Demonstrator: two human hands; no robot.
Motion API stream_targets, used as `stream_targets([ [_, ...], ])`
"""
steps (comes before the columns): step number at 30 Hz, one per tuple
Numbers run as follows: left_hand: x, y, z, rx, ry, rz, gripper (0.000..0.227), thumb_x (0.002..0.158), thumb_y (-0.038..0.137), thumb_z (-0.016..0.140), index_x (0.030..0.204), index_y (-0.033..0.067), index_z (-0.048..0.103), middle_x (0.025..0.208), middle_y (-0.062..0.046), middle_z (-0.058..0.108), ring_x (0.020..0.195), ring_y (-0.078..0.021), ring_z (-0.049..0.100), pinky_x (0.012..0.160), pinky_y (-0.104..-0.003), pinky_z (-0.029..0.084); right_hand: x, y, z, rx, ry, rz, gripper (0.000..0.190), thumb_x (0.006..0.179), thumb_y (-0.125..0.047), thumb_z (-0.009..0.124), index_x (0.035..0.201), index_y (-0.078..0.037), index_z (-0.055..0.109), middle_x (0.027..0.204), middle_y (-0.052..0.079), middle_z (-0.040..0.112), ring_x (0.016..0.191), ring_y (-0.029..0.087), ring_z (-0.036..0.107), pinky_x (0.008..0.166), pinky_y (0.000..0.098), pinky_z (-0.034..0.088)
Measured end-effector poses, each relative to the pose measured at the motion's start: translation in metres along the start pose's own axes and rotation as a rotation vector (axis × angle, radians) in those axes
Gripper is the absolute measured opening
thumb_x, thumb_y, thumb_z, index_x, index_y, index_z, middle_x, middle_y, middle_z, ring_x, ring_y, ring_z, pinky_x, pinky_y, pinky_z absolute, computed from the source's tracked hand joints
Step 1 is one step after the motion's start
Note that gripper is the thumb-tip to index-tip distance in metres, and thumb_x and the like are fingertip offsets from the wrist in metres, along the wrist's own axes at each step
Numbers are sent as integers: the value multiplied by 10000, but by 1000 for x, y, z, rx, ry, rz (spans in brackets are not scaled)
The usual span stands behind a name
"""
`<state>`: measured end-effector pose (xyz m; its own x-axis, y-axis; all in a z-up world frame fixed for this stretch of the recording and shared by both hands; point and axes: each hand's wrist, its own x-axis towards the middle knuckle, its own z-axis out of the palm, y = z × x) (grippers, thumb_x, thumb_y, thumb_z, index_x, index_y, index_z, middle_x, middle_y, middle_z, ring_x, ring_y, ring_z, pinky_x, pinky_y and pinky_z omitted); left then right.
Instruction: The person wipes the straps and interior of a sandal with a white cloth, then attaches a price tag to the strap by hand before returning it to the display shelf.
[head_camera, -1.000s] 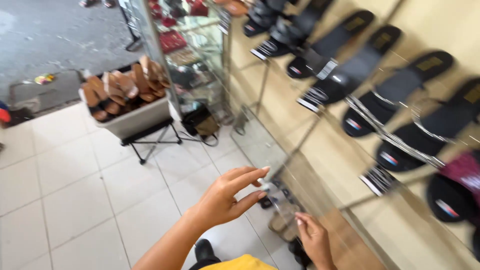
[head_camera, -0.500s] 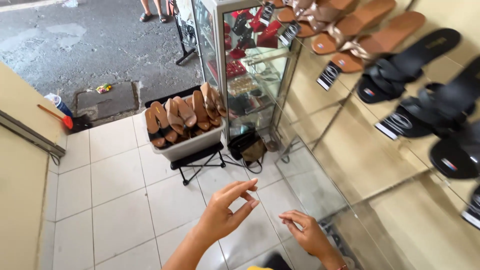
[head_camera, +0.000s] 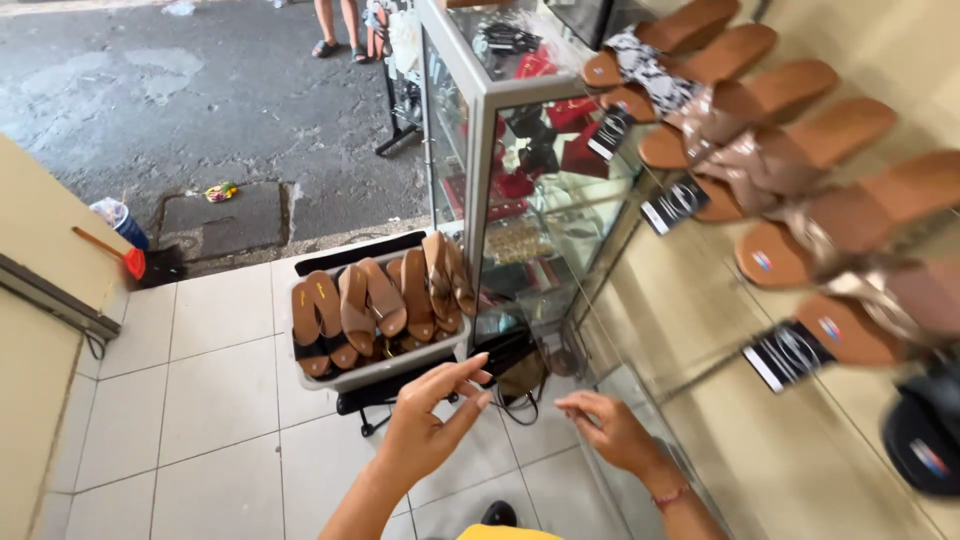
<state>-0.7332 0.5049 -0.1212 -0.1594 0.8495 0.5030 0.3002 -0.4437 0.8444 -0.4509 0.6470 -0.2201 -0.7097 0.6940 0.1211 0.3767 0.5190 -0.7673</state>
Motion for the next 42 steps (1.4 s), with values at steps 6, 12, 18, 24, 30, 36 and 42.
stream_targets([
  [6,70,-63,-19,-49,96,-106,449,884,17,763,1319,10,655,1008,-54,776,881,-98,710,824,-266,577,150,-51,-40,-143,7,-162,246,896,-51,663,1134,-54,725,1124,148,751,1035,306,727,878,371,571],
  [12,198,-135,-47,-137,131,-203,357,956,69,718,1300,-26,695,984,-44,744,902,-76,661,773,-231,533,277,-94,-87,-201,243,-276,241,926,-67,659,1158,-34,713,1142,152,744,1051,289,725,898,381,564],
  [18,374,-195,-70,-443,185,-88,287,1023,122,653,1245,-60,667,994,-68,744,928,-111,703,839,-232,570,406,-130,-131,-243,489,-16,182,953,-116,669,1101,-28,727,952,135,729,757,255,719,676,375,564],
  [24,521,-254,-61,-431,233,-9,280,1030,136,632,1214,-73,666,978,-58,734,907,-91,693,807,-222,557,527,-96,-170,-496,664,-96,131,916,-96,697,1008,-20,751,952,164,730,812,324,705,701,411,546],
  [30,613,-296,-34,-430,256,-34,273,1047,183,603,1175,-45,679,880,-48,688,778,-95,628,705,-251,535,598,-71,-169,-551,554,301,263,856,-306,784,860,-50,724,842,146,741,794,321,709,717,434,540],
  [36,623,-309,-32,-296,160,-79,284,1077,217,530,1259,14,609,971,-72,721,917,-128,700,829,-294,568,630,-54,-166,-794,545,272,614,671,-563,900,776,6,695,789,193,696,746,377,687,646,468,528],
  [42,620,-304,-34,-170,48,-29,274,1078,214,538,1260,18,596,996,-112,734,941,-195,714,848,-336,554,629,-33,-174,-531,437,458,468,778,-462,836,848,-15,720,749,175,709,699,316,682,686,425,529],
])
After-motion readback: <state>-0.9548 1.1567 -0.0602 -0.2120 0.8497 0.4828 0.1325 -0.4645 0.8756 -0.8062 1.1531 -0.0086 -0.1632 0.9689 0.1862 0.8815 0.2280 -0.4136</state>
